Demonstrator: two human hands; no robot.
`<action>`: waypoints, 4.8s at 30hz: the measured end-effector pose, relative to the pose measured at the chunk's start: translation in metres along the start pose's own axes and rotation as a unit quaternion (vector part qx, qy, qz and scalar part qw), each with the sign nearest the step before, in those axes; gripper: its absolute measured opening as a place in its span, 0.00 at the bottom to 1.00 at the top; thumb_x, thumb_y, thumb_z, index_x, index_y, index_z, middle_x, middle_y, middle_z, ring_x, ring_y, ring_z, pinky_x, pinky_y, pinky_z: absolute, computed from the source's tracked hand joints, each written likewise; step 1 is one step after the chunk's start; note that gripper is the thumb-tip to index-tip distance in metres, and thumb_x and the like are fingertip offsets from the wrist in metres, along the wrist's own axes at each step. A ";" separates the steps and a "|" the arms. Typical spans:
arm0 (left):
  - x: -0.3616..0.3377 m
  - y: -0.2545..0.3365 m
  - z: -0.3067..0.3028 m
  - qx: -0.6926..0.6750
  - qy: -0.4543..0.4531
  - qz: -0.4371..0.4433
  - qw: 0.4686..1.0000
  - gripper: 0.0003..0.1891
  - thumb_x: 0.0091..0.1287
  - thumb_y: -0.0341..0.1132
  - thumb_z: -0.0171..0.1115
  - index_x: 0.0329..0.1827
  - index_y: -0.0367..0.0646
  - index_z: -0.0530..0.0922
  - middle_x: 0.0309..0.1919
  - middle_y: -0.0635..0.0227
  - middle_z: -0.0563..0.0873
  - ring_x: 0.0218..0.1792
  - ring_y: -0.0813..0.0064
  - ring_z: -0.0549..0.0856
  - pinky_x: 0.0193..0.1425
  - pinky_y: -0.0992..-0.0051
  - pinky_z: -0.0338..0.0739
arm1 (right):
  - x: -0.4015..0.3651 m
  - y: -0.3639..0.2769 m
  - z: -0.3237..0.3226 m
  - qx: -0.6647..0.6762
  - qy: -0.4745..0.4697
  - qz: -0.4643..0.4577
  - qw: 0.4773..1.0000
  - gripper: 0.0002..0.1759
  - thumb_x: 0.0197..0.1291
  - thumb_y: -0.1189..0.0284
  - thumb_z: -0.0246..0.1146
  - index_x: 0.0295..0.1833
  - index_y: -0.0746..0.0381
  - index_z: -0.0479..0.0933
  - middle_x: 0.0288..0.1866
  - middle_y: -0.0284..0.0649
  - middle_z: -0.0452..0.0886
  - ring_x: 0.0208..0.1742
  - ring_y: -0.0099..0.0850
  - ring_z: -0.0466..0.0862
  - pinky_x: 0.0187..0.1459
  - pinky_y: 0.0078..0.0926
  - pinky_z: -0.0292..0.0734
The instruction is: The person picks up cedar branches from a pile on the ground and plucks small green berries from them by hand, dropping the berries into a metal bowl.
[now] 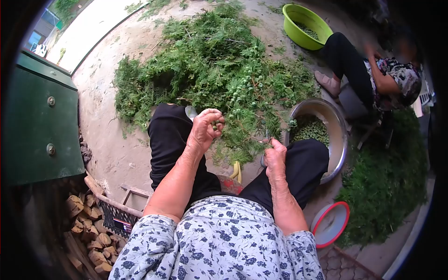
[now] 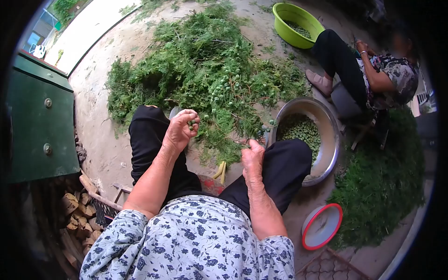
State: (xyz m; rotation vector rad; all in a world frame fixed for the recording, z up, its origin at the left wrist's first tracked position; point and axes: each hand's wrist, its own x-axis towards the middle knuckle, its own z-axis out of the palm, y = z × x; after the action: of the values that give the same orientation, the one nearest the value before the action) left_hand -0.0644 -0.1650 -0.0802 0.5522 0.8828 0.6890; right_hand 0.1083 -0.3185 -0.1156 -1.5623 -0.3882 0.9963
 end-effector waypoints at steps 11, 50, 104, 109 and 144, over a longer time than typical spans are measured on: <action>-0.004 -0.015 0.010 0.418 0.013 0.259 0.871 0.11 0.55 0.36 0.67 0.35 0.37 0.82 0.23 0.76 0.80 0.24 0.84 0.74 0.29 0.81 0.69 | -0.003 -0.003 0.003 -0.053 -0.001 -0.012 0.999 0.19 0.46 0.86 0.45 0.42 0.64 0.77 0.15 0.20 0.61 0.10 0.11 0.54 0.10 0.15 0.46; 0.006 -0.021 -0.001 -0.155 0.016 -0.080 0.985 0.13 0.63 0.46 0.57 0.25 0.50 0.71 0.17 0.76 0.73 0.19 0.77 0.71 0.22 0.78 0.64 | 0.118 -0.087 -0.155 0.163 0.195 -0.303 0.918 0.06 0.43 0.85 0.49 0.25 0.66 0.69 0.17 0.28 0.65 0.17 0.16 0.63 0.18 0.20 0.57; 0.002 -0.025 0.011 -0.145 -0.004 -0.072 0.987 0.07 0.60 0.36 0.60 0.36 0.43 0.75 0.31 0.66 0.78 0.32 0.70 0.79 0.39 0.69 0.78 | 0.108 -0.105 -0.114 0.290 0.291 -0.140 0.901 0.05 0.48 0.80 0.48 0.28 0.60 0.69 0.14 0.31 0.63 0.09 0.22 0.62 0.10 0.21 0.53; 0.003 -0.025 0.012 -0.153 -0.003 -0.079 0.985 0.06 0.60 0.35 0.60 0.36 0.43 0.75 0.30 0.68 0.77 0.31 0.71 0.78 0.37 0.70 0.77 | 0.109 -0.119 -0.104 0.143 0.367 -0.137 0.909 0.06 0.46 0.83 0.46 0.25 0.60 0.63 0.14 0.31 0.62 0.08 0.23 0.63 0.08 0.22 0.51; 0.006 -0.028 0.011 -0.135 -0.001 -0.096 0.986 0.06 0.62 0.38 0.58 0.33 0.47 0.76 0.21 0.75 0.78 0.23 0.78 0.77 0.27 0.77 0.73 | 0.127 -0.107 -0.117 0.234 0.389 -0.082 0.887 0.11 0.46 0.82 0.48 0.21 0.56 0.56 0.12 0.29 0.57 0.06 0.23 0.59 0.05 0.22 0.50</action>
State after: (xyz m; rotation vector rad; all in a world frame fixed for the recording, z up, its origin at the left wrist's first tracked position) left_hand -0.0433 -0.1804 -0.0965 0.2234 0.8122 0.6193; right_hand 0.3011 -0.2740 -0.0697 -1.3203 0.2704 0.2381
